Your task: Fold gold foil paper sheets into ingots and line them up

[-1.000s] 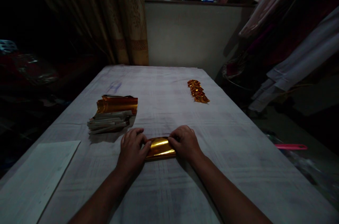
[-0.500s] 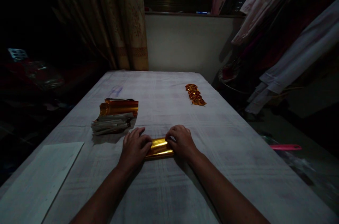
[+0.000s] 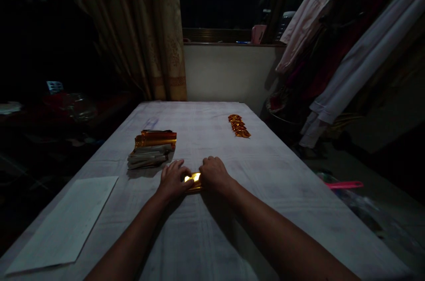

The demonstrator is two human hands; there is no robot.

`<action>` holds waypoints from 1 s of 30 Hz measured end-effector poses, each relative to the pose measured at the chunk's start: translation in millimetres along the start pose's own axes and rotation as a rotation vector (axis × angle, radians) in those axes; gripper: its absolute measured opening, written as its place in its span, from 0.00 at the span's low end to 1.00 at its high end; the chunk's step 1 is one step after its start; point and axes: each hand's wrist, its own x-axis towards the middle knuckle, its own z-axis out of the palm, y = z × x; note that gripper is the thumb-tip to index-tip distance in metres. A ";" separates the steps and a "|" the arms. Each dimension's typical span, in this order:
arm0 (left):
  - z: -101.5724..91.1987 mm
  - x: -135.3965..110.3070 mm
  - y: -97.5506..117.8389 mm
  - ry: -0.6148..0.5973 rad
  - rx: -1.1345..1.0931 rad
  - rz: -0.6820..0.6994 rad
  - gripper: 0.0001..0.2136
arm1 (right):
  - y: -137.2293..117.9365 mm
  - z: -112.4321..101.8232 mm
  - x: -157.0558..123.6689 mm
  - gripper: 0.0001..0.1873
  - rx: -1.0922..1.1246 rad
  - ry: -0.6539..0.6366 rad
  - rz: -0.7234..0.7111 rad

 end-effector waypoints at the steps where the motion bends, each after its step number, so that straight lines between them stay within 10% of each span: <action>1: -0.3 -0.1 0.1 -0.002 0.003 0.000 0.04 | -2.5 0.4 -1.4 0.12 0.005 -0.010 0.030; 30: -11.6 -3.5 3.9 -0.199 0.056 0.009 0.17 | -11.1 29.2 -41.7 0.21 0.217 0.147 0.147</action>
